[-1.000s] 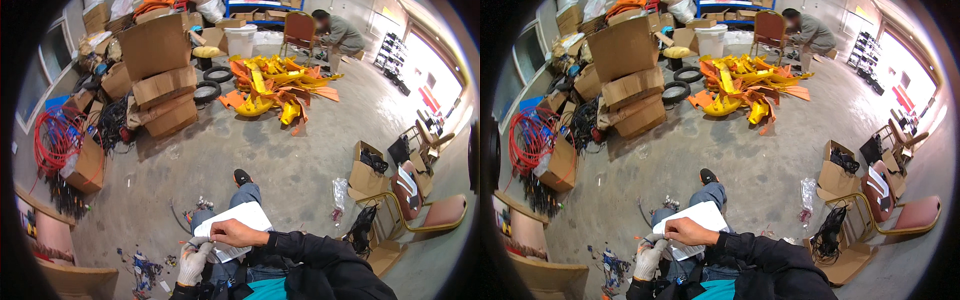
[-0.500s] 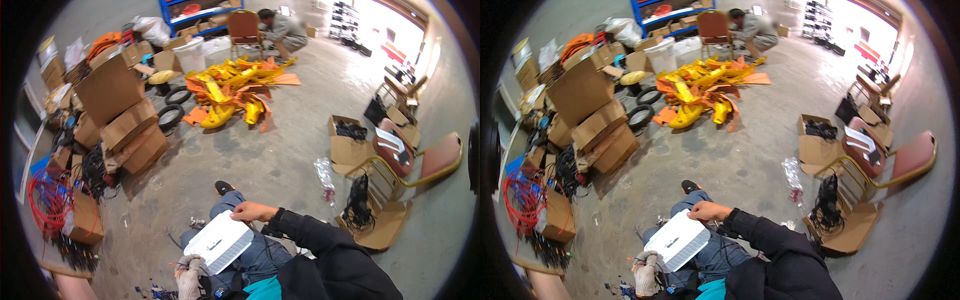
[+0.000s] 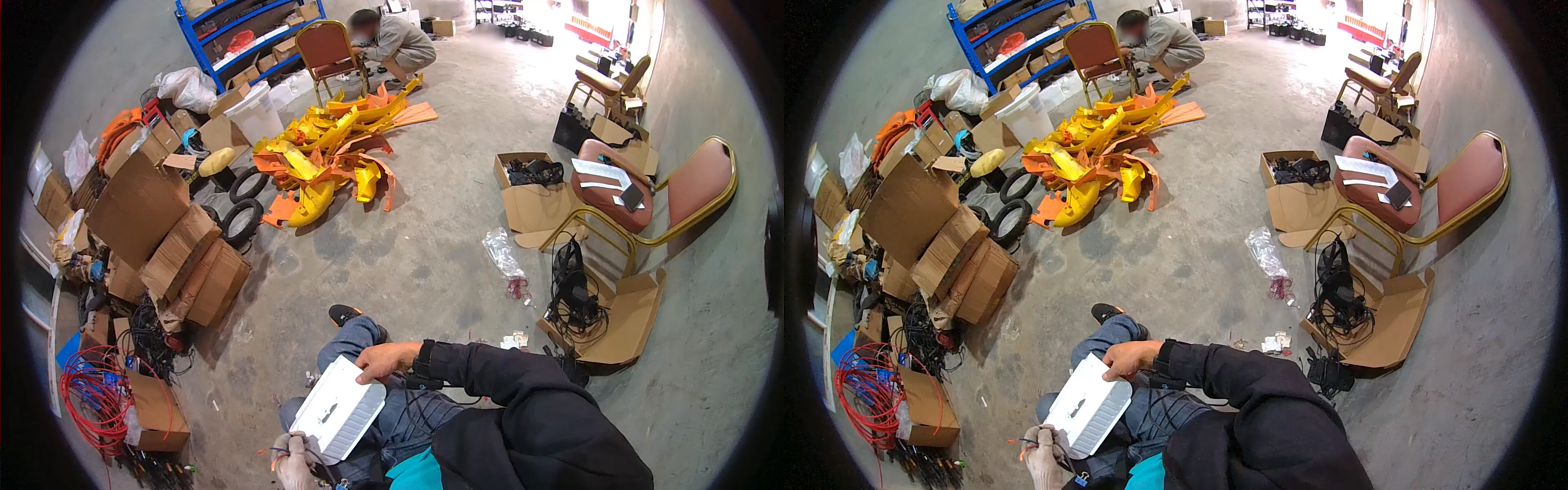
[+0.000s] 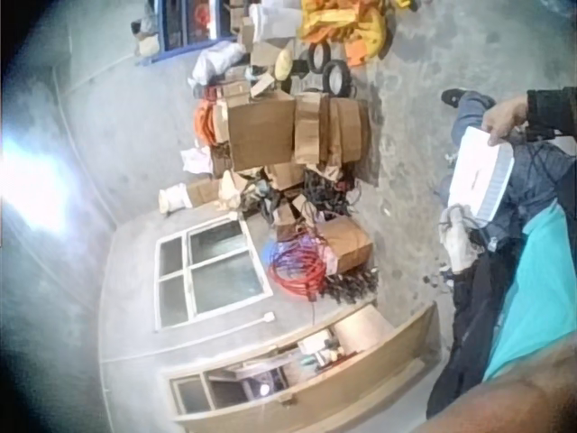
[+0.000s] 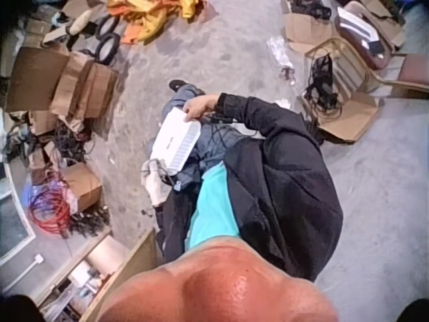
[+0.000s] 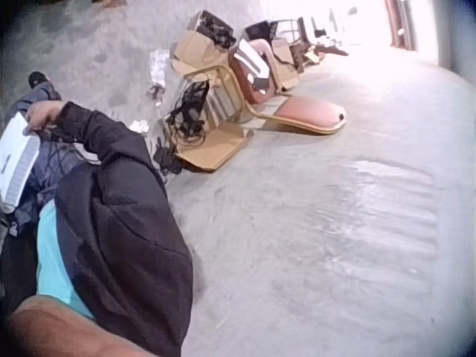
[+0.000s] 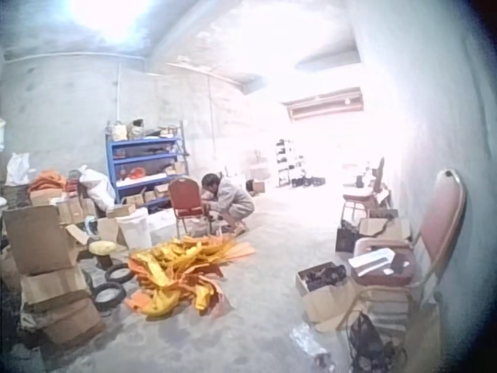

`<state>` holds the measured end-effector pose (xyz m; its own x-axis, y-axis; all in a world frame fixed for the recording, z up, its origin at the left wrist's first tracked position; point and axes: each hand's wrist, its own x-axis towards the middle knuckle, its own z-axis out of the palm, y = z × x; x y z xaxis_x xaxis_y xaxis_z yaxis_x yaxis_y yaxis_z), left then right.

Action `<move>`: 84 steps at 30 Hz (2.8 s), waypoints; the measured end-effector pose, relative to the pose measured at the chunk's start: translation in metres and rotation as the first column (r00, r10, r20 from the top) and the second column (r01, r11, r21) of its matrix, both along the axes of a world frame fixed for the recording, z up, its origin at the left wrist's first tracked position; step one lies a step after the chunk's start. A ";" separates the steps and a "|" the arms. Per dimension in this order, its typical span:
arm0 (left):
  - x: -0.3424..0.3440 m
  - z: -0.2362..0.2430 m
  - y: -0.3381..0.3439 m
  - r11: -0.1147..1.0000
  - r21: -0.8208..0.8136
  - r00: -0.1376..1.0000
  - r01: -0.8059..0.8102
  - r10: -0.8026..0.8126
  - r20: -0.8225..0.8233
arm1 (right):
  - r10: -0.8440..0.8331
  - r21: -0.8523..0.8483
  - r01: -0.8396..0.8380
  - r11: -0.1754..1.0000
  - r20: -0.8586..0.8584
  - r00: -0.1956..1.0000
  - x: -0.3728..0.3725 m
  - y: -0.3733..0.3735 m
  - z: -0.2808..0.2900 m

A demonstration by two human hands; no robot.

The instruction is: Stripping electrical wires and preparing them for connection to a controller.

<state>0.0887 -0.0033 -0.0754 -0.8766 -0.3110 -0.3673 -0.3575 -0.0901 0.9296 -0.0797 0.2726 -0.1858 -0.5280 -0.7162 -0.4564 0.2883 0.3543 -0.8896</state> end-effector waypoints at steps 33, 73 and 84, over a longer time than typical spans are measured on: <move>-0.045 0.087 -0.023 0.912 -0.403 0.953 0.076 -0.186 -0.240 | -0.175 -0.542 0.191 0.818 0.083 0.981 0.024 -0.028 0.047; -0.289 -0.206 -0.094 0.898 -0.082 0.822 0.432 -0.354 0.446 | -0.932 -0.051 0.985 0.166 0.317 0.174 0.026 0.199 -0.053; -0.176 -0.322 -0.067 0.850 0.383 0.864 -0.361 0.149 0.482 | -0.853 -0.021 0.877 0.481 0.219 0.473 -0.022 0.156 -0.014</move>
